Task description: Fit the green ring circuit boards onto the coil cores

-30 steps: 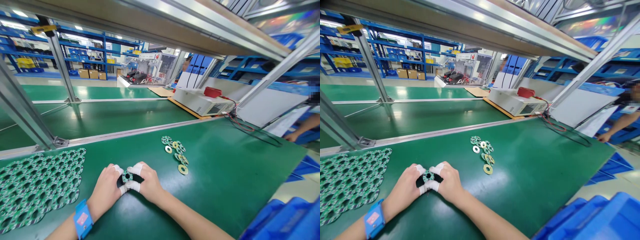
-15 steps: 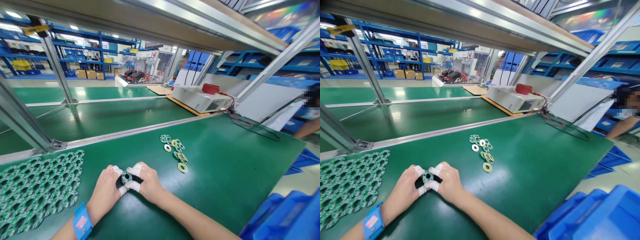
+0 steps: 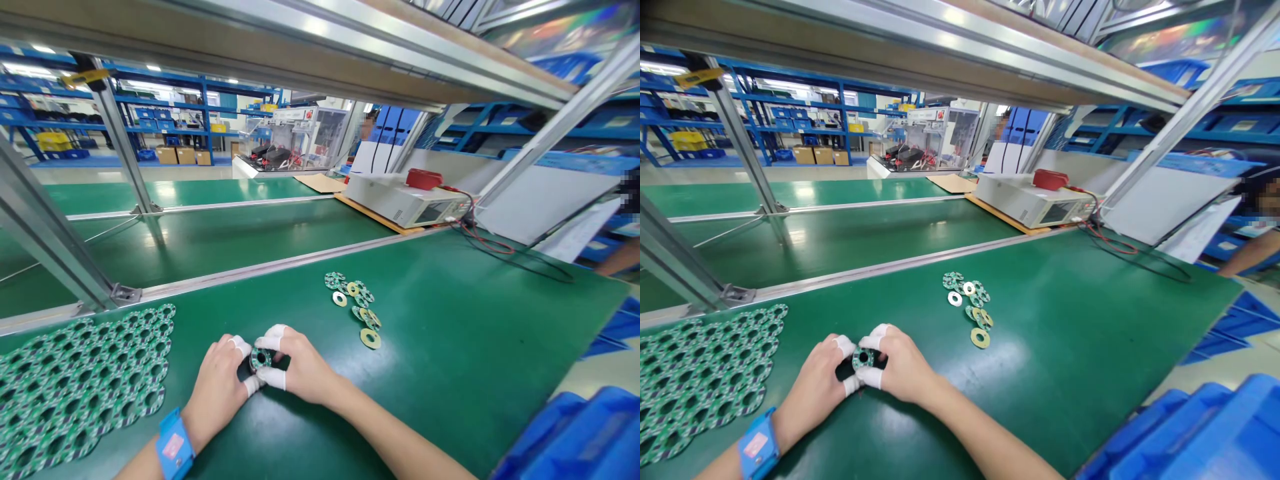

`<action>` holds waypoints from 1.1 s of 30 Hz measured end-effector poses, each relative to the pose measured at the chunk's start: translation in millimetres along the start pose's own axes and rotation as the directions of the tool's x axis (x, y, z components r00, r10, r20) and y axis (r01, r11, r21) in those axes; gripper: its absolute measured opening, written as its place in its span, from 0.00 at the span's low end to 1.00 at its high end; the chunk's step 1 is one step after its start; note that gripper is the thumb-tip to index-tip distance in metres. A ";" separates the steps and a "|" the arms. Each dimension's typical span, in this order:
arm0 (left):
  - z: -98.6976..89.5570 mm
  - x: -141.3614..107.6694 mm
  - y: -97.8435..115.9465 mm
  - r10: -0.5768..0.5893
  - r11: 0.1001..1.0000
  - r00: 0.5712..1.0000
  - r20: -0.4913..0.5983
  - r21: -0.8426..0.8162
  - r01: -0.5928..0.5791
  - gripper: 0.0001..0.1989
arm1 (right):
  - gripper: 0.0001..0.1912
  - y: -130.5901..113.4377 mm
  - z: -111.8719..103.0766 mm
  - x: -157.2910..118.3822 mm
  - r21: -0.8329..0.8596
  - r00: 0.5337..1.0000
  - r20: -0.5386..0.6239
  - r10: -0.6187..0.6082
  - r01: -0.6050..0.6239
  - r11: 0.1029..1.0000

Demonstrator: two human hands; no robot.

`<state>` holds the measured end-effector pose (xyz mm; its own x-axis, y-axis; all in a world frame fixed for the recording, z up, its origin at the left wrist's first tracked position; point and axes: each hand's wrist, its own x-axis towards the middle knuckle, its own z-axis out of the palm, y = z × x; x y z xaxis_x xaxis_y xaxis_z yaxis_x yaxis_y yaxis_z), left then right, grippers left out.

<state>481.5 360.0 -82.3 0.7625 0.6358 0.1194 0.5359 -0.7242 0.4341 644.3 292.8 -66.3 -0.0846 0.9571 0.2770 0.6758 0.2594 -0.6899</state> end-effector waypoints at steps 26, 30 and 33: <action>2.4 1.7 8.9 -0.048 0.998 0.998 -0.041 -0.039 0.047 0.18 | 0.10 -3.5 -10.7 3.5 0.197 0.943 -0.135 0.305 -0.276 0.941; 2.4 1.3 8.6 -0.042 0.955 0.997 -0.060 -0.295 0.022 0.20 | 0.06 -8.4 -9.1 7.4 0.053 0.943 -0.139 0.303 -0.299 0.953; 3.6 1.6 9.0 -0.016 0.914 0.998 -0.065 -0.406 -0.012 0.15 | 0.05 -14.6 -5.4 9.2 -0.073 0.944 -0.098 0.314 -0.321 0.944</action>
<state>488.8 353.6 -81.4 0.7291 0.6630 0.1701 0.3337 -0.5613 0.7574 637.5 297.1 -50.0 0.2042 0.9726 0.1108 0.7189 -0.0721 -0.6913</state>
